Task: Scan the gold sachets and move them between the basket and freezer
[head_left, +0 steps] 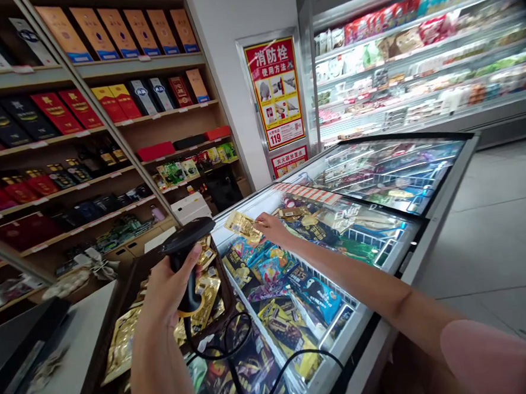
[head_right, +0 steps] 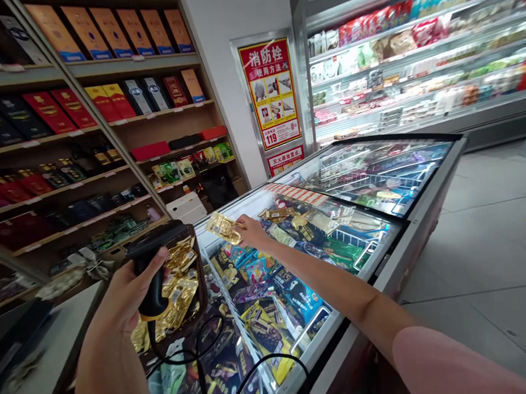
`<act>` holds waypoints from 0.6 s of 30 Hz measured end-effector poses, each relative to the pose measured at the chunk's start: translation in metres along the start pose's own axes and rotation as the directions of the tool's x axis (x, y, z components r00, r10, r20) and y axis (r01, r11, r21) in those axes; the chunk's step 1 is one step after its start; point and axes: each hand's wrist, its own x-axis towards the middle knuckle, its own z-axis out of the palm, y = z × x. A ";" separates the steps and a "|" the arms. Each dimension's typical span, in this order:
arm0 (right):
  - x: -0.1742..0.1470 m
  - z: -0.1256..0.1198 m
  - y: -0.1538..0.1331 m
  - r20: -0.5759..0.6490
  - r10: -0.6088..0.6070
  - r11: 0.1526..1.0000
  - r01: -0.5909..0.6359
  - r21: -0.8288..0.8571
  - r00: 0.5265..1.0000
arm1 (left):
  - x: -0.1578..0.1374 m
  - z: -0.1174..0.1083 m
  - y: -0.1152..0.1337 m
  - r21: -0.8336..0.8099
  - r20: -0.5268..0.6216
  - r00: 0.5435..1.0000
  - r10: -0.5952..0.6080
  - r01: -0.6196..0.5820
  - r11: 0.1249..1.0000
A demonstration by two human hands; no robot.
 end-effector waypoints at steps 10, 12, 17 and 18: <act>-0.007 -0.045 0.010 -0.122 0.055 0.998 -0.051 0.037 0.991 | 0.003 0.053 -0.011 0.248 0.156 0.984 0.086 -0.123 0.961; -0.007 -0.045 0.009 -0.123 0.045 0.999 -0.043 0.015 0.991 | 0.004 0.054 -0.013 0.283 0.154 0.984 0.093 -0.134 0.950; -0.005 -0.046 0.020 -0.124 0.072 0.995 -0.080 -0.066 0.990 | 0.006 0.051 -0.012 0.257 0.141 0.986 0.092 -0.126 0.958; -0.004 -0.046 0.025 -0.126 0.092 0.991 -0.103 -0.084 0.988 | 0.006 0.049 -0.012 0.251 0.137 0.987 0.090 -0.122 0.960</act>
